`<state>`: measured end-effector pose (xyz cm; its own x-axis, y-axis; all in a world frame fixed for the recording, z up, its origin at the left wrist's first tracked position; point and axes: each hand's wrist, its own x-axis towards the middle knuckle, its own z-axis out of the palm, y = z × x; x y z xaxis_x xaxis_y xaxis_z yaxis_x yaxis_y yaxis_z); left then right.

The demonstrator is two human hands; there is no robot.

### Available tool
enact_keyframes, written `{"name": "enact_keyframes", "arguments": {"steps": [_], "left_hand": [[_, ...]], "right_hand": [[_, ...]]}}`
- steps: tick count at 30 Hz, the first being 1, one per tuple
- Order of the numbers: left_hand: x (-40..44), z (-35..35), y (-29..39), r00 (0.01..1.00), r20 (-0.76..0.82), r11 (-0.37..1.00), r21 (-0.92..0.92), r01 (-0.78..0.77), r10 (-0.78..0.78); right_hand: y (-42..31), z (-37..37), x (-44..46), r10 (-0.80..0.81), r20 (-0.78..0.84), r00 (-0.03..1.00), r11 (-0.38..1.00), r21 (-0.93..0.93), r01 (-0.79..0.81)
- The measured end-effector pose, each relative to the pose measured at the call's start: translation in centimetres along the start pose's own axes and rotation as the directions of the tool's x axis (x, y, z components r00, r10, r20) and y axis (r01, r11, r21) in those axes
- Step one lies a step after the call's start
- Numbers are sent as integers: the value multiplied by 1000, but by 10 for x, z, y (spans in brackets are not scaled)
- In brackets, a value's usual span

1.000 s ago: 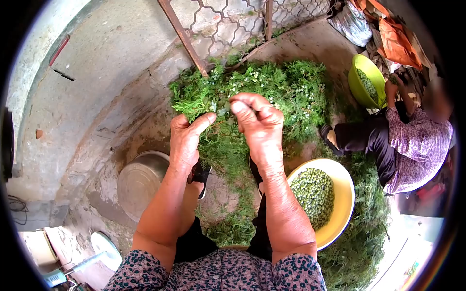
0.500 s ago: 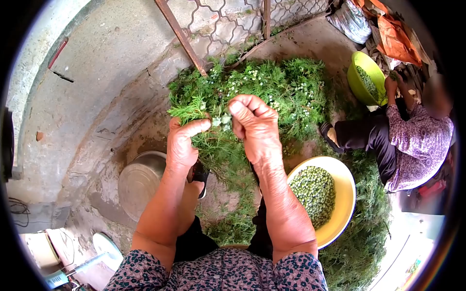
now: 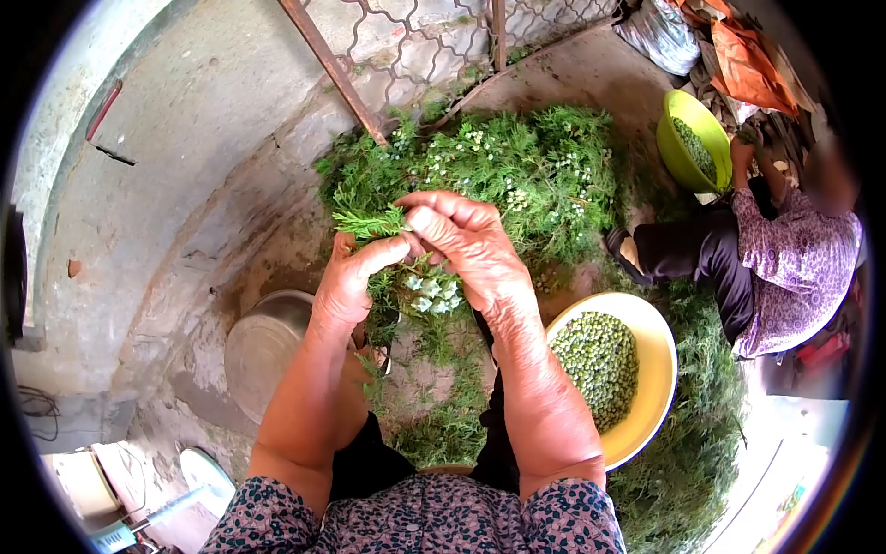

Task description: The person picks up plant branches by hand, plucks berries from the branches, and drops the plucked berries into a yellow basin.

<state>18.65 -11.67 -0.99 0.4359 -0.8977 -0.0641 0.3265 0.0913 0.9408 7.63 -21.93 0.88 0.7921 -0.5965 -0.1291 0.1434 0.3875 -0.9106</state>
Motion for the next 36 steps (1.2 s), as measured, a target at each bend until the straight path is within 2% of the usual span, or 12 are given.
{"name": "enact_keyframes", "arguments": {"steps": [5,7,9,11,16,19,21,25,29,31,35,36], "left_hand": [[3,7,1,997,-66,1000,-3,-27,26],[4,6,-3,998,-52,997,-66,-38,35],[3,5,-5,996,-78,997,-47,-55,52],[4,6,-5,974,-226,994,-99,-37,13],[7,1,-6,926,-377,996,-79,-47,14],[10,2,-9,936,-351,988,-131,-78,28],[10,0,-11,931,-364,989,-121,-82,33],[8,0,-9,952,-306,990,-138,-26,-18],[7,2,-8,967,-248,989,-146,27,-63],[7,5,-7,960,-276,988,-157,7,-50],[8,5,-10,955,-292,990,-143,5,-47],[9,4,-12,956,-291,992,-127,0,-37]], "right_hand": [[12,4,4,-104,-31,994,994,13,104],[4,12,0,104,-354,930,994,7,-108],[11,-13,9,16,-347,938,993,111,24],[5,-17,14,-81,-270,960,897,401,188],[-4,-22,6,0,-193,981,831,545,107],[-2,-23,3,-111,-167,980,910,379,168],[-5,-14,-4,-90,-205,975,990,-125,65],[1,-8,-6,-130,-121,984,923,-376,75],[3,-12,-5,-152,-93,984,891,-444,96],[6,-14,-5,-267,25,963,774,-590,230],[4,-6,-8,-270,45,962,673,-706,222],[13,-10,-5,-372,98,923,619,-715,325]]}}
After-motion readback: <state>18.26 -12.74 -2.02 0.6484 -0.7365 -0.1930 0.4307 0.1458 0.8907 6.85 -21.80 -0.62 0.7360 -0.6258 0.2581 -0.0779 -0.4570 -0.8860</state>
